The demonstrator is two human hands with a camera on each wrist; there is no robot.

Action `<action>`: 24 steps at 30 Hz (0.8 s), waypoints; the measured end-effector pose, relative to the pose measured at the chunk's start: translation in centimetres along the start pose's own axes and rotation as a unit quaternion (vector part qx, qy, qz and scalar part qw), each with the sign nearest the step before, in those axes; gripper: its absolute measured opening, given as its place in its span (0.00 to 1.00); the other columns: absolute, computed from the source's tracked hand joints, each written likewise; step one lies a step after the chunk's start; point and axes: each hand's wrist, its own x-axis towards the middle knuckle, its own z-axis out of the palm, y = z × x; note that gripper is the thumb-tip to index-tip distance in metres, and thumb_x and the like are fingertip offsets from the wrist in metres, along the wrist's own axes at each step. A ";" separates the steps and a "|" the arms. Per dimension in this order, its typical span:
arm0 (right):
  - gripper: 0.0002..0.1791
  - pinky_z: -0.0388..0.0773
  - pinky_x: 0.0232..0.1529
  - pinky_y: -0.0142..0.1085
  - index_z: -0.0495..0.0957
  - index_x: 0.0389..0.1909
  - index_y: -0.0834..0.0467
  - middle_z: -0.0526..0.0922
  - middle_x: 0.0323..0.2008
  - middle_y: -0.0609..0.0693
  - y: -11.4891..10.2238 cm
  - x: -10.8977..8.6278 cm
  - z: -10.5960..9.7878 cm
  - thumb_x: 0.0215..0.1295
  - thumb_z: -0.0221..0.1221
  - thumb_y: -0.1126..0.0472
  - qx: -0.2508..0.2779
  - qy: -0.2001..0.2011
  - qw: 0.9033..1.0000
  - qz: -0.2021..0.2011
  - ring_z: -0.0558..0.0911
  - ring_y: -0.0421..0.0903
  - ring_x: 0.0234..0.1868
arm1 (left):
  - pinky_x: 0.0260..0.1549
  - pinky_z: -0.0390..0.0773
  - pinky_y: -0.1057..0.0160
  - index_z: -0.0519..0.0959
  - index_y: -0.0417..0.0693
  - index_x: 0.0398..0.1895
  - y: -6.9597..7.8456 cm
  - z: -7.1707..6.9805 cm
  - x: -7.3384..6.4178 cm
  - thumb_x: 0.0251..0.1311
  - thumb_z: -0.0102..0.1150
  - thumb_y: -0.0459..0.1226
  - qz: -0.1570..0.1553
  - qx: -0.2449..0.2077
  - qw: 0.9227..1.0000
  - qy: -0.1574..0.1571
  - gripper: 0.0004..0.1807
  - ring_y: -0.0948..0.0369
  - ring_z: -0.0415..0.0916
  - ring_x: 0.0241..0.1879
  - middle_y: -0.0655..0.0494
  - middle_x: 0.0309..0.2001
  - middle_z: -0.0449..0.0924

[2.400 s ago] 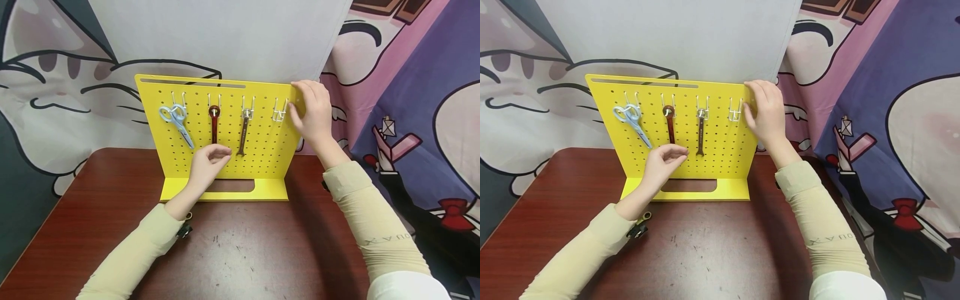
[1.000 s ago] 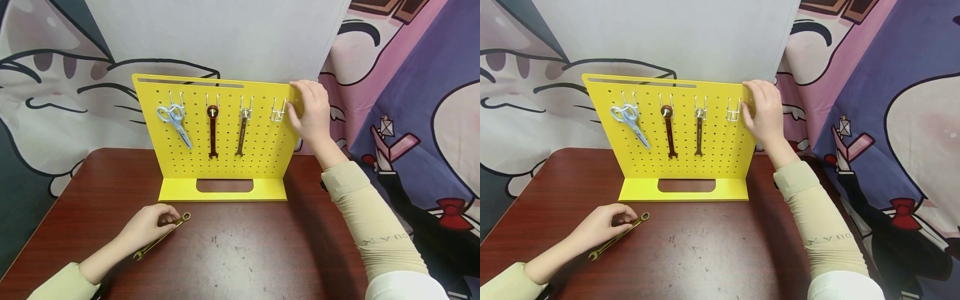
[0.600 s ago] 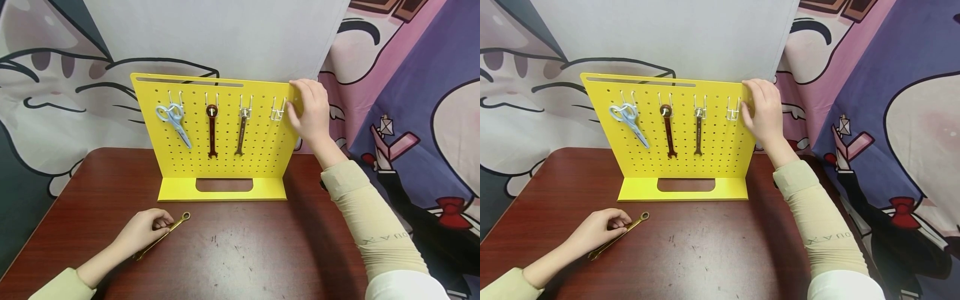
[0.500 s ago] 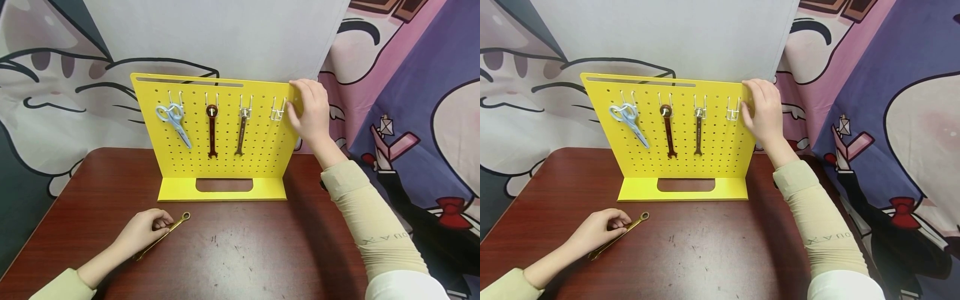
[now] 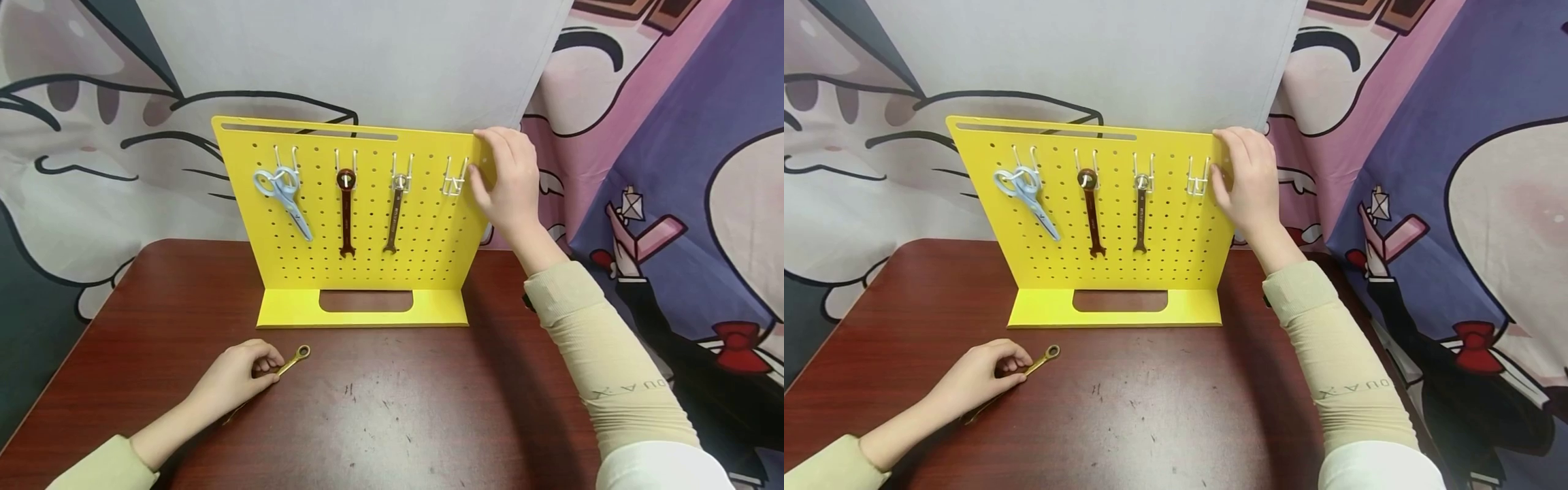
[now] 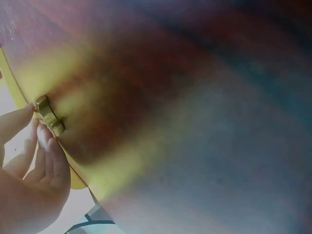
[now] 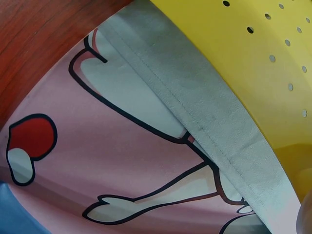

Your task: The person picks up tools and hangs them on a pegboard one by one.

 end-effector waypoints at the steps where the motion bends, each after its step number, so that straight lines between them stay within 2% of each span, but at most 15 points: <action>1: 0.23 0.71 0.69 0.54 0.79 0.62 0.66 0.83 0.58 0.64 0.0 0.0 0.0 0.67 0.61 0.65 0.000 0.000 1.000 0.000 0.77 0.64 0.63 | 0.31 0.79 0.70 0.86 0.54 0.33 0.1 0.0 0.0 0.50 0.81 0.28 -0.002 0.004 1.000 0.000 0.14 0.73 0.74 0.32 0.67 0.33 0.81; 9: 0.23 0.70 0.70 0.54 0.79 0.62 0.66 0.83 0.58 0.64 0.0 0.0 -0.1 0.67 0.61 0.64 -0.001 -0.001 1.000 0.002 0.77 0.64 0.63 | 0.28 0.75 0.71 0.86 0.50 0.33 0.6 0.0 0.3 0.54 0.78 0.31 -0.041 -0.001 0.999 -0.032 0.09 0.72 0.71 0.29 0.65 0.29 0.79; 20: 0.23 0.70 0.71 0.53 0.79 0.62 0.66 0.83 0.58 0.64 0.0 0.0 0.0 0.67 0.61 0.64 -0.002 -0.004 1.000 0.005 0.77 0.64 0.64 | 0.27 0.77 0.72 0.86 0.47 0.30 0.3 -0.1 0.8 0.51 0.74 0.28 -0.058 -0.057 0.996 -0.048 0.07 0.73 0.73 0.26 0.64 0.25 0.81; 24: 0.23 0.70 0.71 0.53 0.79 0.62 0.66 0.83 0.58 0.64 0.0 0.0 0.0 0.67 0.61 0.64 -0.002 -0.005 1.000 0.006 0.77 0.64 0.63 | 0.27 0.78 0.72 0.85 0.43 0.31 0.1 -0.1 0.8 0.50 0.75 0.27 -0.075 -0.103 0.990 -0.064 0.08 0.71 0.74 0.26 0.60 0.26 0.82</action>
